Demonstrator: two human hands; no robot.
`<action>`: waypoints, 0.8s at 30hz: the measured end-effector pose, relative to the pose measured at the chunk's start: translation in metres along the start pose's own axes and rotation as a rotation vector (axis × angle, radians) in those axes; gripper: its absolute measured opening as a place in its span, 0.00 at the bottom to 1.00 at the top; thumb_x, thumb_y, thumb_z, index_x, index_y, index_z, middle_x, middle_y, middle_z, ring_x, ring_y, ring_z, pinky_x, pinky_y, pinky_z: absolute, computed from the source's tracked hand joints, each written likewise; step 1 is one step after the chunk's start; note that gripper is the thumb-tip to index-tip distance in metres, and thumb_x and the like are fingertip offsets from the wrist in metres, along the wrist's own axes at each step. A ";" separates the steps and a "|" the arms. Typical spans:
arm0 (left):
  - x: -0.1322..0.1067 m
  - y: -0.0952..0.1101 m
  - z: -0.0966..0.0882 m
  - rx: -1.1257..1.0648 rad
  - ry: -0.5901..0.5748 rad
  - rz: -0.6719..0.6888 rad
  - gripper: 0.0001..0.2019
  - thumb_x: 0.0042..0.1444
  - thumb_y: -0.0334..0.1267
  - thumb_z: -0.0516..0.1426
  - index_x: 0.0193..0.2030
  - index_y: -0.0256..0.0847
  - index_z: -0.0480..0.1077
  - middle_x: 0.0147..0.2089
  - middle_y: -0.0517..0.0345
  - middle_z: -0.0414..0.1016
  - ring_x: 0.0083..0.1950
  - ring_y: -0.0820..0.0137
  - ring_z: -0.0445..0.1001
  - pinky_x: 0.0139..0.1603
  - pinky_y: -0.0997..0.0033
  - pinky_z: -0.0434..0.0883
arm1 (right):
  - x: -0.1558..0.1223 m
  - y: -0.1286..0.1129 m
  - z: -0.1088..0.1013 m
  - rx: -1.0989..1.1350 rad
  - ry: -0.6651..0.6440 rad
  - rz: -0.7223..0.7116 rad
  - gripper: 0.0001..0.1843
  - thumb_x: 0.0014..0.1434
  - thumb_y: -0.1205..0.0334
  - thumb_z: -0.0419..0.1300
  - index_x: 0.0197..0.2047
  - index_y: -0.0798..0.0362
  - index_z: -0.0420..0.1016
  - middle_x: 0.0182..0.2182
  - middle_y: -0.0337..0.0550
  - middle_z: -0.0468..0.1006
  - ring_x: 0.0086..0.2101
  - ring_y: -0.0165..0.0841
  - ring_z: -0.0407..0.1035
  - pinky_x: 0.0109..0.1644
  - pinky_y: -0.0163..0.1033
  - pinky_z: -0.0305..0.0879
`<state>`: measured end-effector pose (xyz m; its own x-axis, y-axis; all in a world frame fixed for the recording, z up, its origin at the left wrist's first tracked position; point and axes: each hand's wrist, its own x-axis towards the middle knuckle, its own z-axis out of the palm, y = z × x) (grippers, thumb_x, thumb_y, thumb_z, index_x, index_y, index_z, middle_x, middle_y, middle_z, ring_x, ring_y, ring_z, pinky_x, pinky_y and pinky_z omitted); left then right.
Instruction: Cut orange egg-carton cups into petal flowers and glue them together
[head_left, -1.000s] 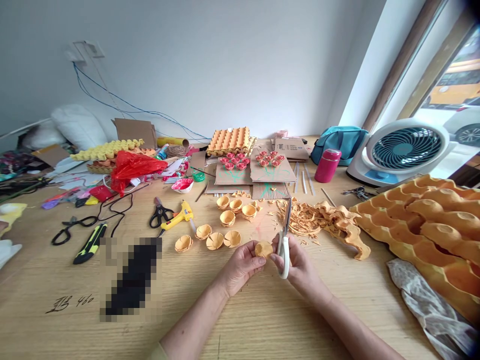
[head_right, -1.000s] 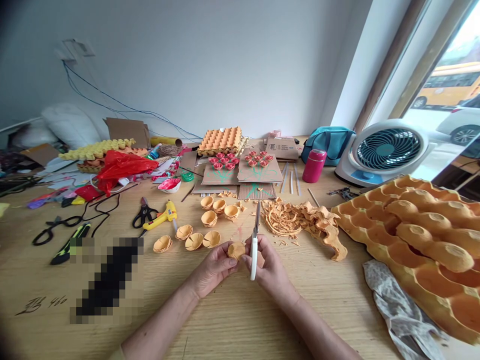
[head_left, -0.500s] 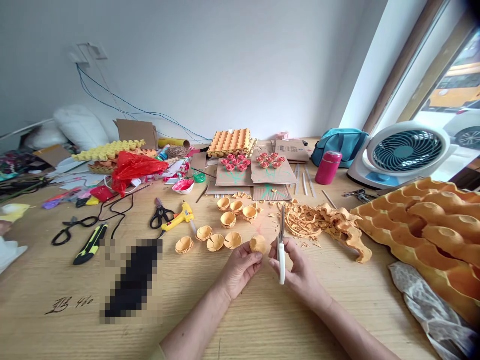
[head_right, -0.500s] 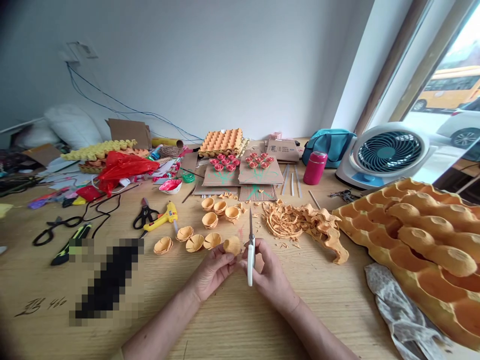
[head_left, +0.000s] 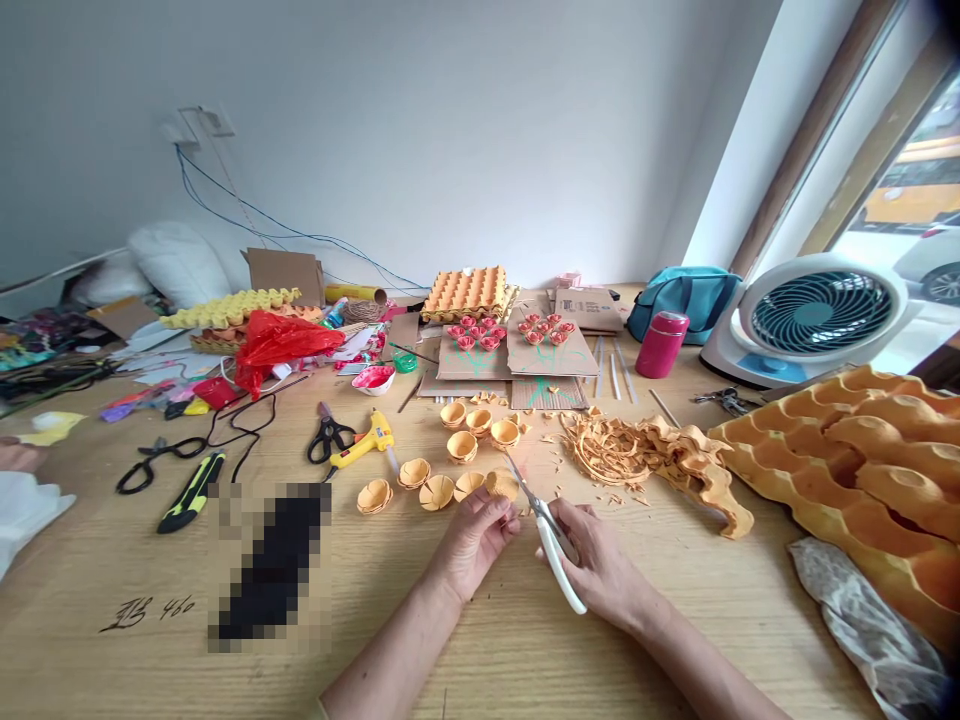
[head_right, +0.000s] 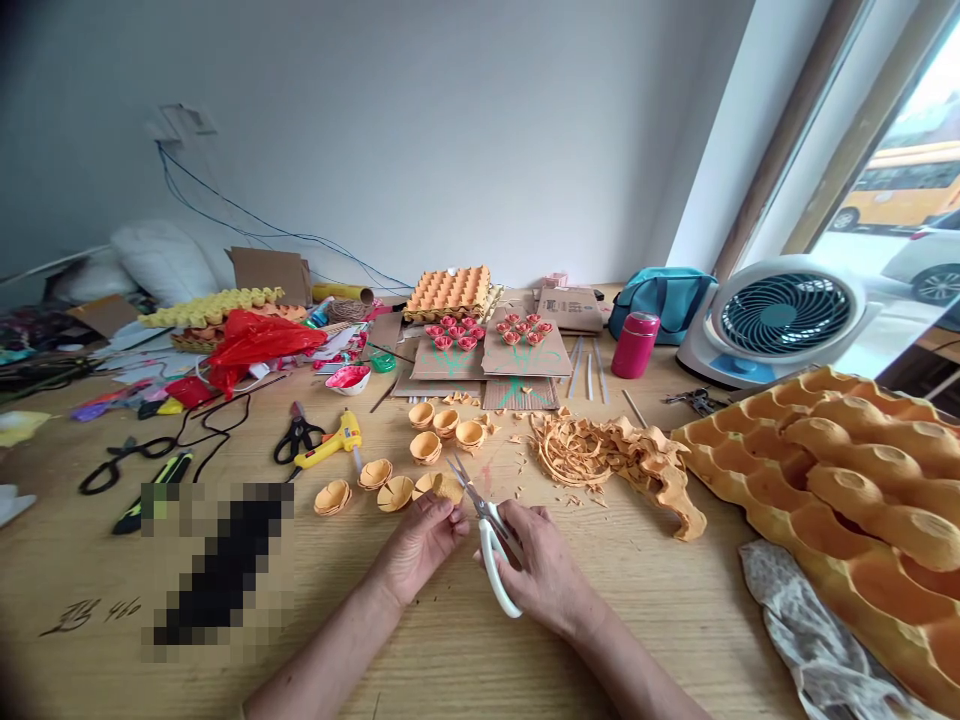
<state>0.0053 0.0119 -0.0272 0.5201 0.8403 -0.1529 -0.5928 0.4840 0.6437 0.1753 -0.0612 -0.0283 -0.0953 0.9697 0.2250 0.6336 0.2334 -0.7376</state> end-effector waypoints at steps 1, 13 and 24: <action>0.000 0.000 0.000 0.001 -0.004 -0.001 0.16 0.40 0.35 0.74 0.27 0.36 0.70 0.26 0.65 0.66 0.29 0.80 0.63 0.32 0.78 0.65 | 0.000 0.000 0.000 -0.021 -0.003 -0.012 0.14 0.63 0.56 0.58 0.30 0.49 0.57 0.28 0.36 0.69 0.30 0.34 0.63 0.39 0.41 0.58; -0.001 0.002 0.002 0.068 -0.024 0.023 0.13 0.40 0.33 0.73 0.28 0.36 0.74 0.26 0.65 0.67 0.29 0.78 0.63 0.32 0.75 0.63 | 0.001 -0.002 -0.004 -0.107 -0.021 -0.056 0.10 0.61 0.60 0.60 0.34 0.49 0.61 0.34 0.39 0.73 0.36 0.37 0.66 0.45 0.45 0.59; -0.002 0.005 0.006 0.292 -0.005 0.090 0.14 0.39 0.38 0.73 0.29 0.37 0.76 0.26 0.64 0.70 0.29 0.77 0.62 0.34 0.75 0.62 | -0.001 0.001 -0.005 -0.218 0.054 -0.178 0.06 0.63 0.58 0.55 0.37 0.49 0.62 0.33 0.42 0.72 0.34 0.37 0.65 0.45 0.46 0.59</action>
<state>0.0046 0.0110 -0.0189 0.4771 0.8750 -0.0823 -0.4348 0.3164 0.8431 0.1800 -0.0620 -0.0257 -0.1823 0.9081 0.3769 0.7614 0.3729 -0.5303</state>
